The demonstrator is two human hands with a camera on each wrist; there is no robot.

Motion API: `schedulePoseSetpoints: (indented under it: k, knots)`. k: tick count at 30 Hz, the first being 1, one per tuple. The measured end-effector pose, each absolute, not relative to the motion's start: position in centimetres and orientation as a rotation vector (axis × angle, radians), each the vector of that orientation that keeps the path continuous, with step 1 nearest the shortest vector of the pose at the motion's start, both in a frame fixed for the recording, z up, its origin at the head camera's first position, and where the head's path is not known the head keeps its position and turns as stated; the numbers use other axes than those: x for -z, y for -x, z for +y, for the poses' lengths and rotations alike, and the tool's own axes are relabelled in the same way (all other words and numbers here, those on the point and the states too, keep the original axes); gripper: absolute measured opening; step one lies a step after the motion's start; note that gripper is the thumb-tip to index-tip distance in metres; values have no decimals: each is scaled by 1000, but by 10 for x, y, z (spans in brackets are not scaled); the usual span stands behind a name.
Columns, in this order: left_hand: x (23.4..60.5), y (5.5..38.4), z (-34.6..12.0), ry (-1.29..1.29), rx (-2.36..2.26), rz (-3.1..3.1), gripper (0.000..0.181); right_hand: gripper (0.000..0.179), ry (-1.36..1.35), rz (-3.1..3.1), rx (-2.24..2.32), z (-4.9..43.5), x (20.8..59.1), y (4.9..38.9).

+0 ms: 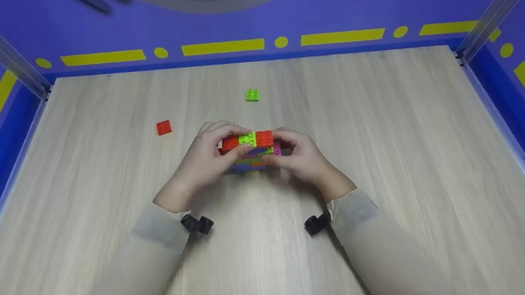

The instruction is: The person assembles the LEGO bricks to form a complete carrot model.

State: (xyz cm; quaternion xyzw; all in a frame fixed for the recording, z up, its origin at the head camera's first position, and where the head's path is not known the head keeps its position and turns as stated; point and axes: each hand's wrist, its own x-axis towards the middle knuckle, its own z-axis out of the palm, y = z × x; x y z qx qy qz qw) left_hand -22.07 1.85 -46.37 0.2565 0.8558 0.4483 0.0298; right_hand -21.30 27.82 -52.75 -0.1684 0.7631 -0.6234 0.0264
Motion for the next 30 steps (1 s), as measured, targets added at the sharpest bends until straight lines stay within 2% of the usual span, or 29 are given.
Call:
schedulePoseSetpoints:
  k: [3,7,14,20,30]
  knots:
    - [467,225,10,-843,-1374,2632,44,42,523,2370,1918,278,528,213]
    - [470,236,-7,-761,-1438,2622,54,44,500,2377,1917,279,529,212]
    - [486,267,-54,-339,-1654,2755,45,47,453,2375,1887,279,528,211]
    - [500,281,-89,-73,-1609,2873,46,48,448,2370,1881,280,527,211]
    - [515,284,-107,95,-1293,2940,52,48,435,2355,1900,279,527,211]
